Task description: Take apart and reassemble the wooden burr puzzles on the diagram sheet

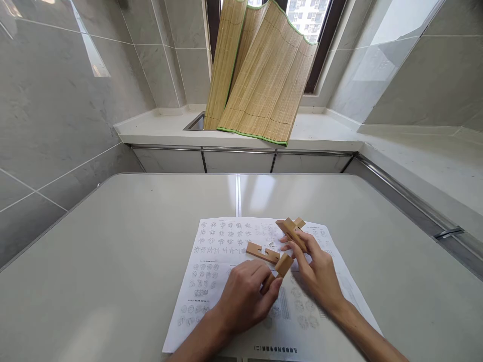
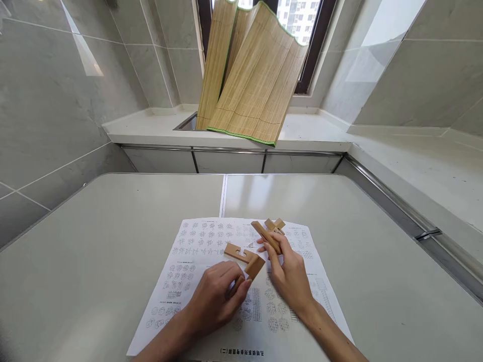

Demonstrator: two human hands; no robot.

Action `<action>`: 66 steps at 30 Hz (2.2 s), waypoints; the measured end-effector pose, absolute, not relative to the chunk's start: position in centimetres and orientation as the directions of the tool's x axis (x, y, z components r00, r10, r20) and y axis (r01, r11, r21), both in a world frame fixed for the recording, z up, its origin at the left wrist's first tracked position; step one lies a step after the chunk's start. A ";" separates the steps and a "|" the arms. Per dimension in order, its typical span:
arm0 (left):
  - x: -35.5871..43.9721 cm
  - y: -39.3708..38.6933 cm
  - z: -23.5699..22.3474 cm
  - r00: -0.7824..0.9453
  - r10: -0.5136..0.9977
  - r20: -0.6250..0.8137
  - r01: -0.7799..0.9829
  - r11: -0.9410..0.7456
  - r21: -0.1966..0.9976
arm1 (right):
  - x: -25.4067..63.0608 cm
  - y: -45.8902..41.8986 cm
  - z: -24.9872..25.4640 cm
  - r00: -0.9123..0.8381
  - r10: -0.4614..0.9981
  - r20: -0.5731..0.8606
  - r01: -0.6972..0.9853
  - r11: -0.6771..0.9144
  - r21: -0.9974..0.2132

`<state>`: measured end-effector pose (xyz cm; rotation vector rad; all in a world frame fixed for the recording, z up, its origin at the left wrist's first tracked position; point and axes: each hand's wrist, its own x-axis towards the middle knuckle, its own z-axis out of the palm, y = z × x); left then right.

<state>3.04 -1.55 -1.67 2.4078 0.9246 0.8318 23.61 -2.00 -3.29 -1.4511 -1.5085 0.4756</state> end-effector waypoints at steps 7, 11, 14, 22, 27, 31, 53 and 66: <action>1.7 -0.1 -1.6 0.540 0.774 0.331 0.500 -0.612 0.613 | 23.3 -1.5 -3.9 0.087 0.935 0.343 0.624 0.217 -0.750; 1.4 0.2 -1.6 0.537 0.781 0.317 0.499 -0.598 0.627 | 23.3 -1.3 -4.5 0.067 0.935 0.349 0.651 0.224 -0.726; 1.3 0.3 -1.6 0.570 0.756 0.322 0.505 -0.631 0.589 | 23.2 -1.5 -4.9 0.086 0.950 0.301 0.652 0.175 -0.737; 0.8 0.5 -1.0 0.675 0.653 0.344 0.490 -0.745 0.453 | 23.0 -1.2 -5.1 0.016 0.942 0.335 0.668 0.239 -0.705; 0.4 0.6 -1.0 0.694 0.652 0.307 0.489 -0.739 0.464 | 22.9 -1.1 -5.2 -0.039 0.927 0.372 0.667 0.302 -0.681; 0.2 0.9 -1.1 0.707 0.648 0.283 0.479 -0.733 0.482 | 23.0 -1.1 -5.5 -0.062 0.920 0.387 0.685 0.321 -0.654; -0.3 1.6 -1.4 0.669 0.694 0.266 0.484 -0.678 0.553 | 22.8 -1.3 -5.2 -0.142 0.923 0.359 0.699 0.350 -0.624; -0.6 2.0 -1.7 0.634 0.710 0.307 0.493 -0.676 0.548 | 22.9 -1.3 -5.4 -0.179 0.904 0.387 0.692 0.395 -0.604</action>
